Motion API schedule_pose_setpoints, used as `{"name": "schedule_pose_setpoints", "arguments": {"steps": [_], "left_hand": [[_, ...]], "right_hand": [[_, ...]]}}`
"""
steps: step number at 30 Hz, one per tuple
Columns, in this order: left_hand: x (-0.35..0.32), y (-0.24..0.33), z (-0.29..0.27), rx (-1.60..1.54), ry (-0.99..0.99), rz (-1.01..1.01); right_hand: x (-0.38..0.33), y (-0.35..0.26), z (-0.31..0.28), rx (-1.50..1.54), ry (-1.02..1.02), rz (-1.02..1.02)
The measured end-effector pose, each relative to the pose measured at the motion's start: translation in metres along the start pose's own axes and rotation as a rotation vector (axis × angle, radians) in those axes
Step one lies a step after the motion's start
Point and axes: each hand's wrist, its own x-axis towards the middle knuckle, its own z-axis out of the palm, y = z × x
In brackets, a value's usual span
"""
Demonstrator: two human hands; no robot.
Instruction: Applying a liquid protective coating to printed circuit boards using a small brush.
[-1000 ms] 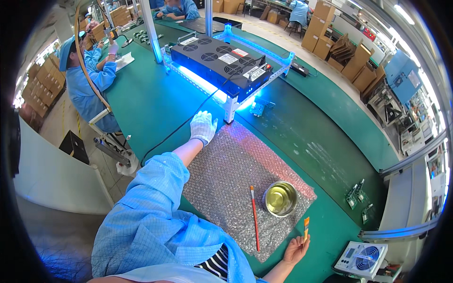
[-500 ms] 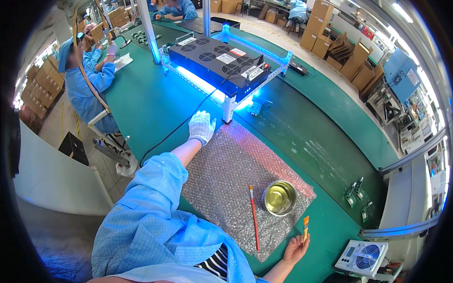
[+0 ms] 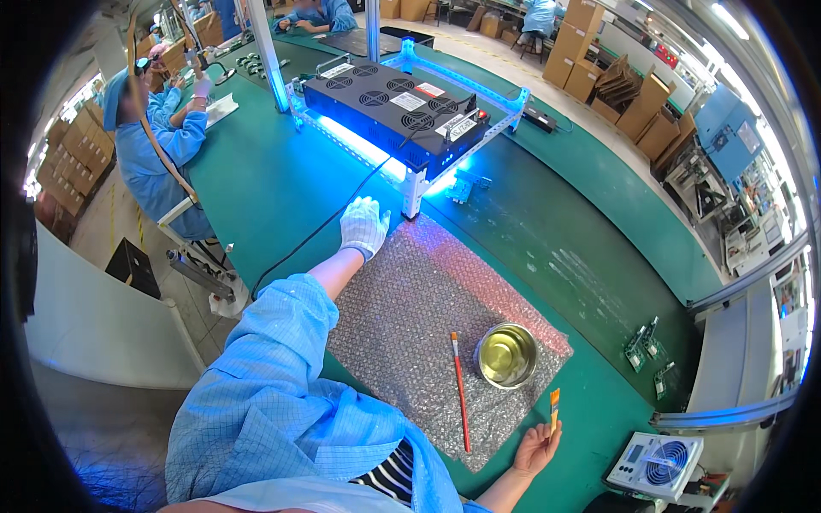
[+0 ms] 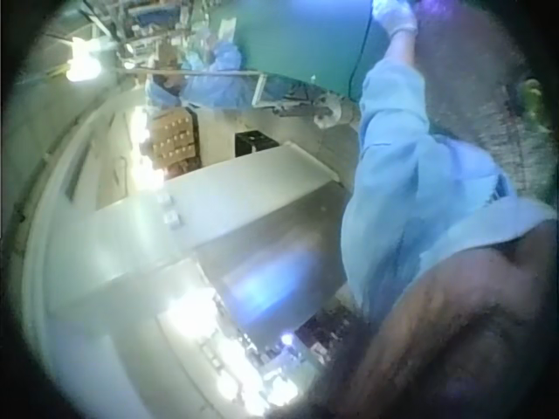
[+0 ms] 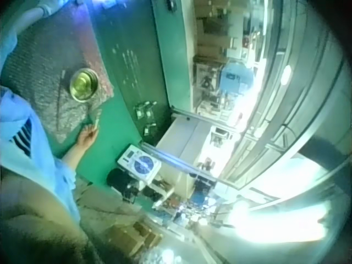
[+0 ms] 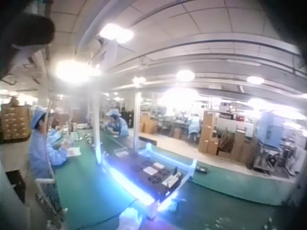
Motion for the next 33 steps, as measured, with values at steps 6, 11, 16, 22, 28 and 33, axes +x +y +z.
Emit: {"name": "schedule_pose_setpoints", "arguments": {"steps": [6,11,16,22,28,33], "left_hand": [[0.000,0.000,-0.002,0.025,0.057,0.048],[0.001,0.002,-0.006,-0.020,0.008,0.011],[0.001,0.003,-0.008,-0.022,0.012,0.012],[0.000,0.001,-0.004,0.030,0.039,0.036],[0.001,0.002,-0.005,0.031,0.029,0.034],[0.001,0.001,-0.005,0.038,0.046,0.045]], "right_hand": [[0.000,0.000,-0.001,-0.001,-0.013,0.003],[0.000,0.000,-0.001,-0.016,-0.014,-0.003],[0.000,-0.001,-0.002,-0.032,-0.034,0.003],[0.000,0.000,0.000,-0.016,0.019,-0.009],[0.000,-0.001,-0.003,-0.021,-0.034,0.005],[-0.001,0.000,0.001,-0.032,-0.024,0.003]]}}
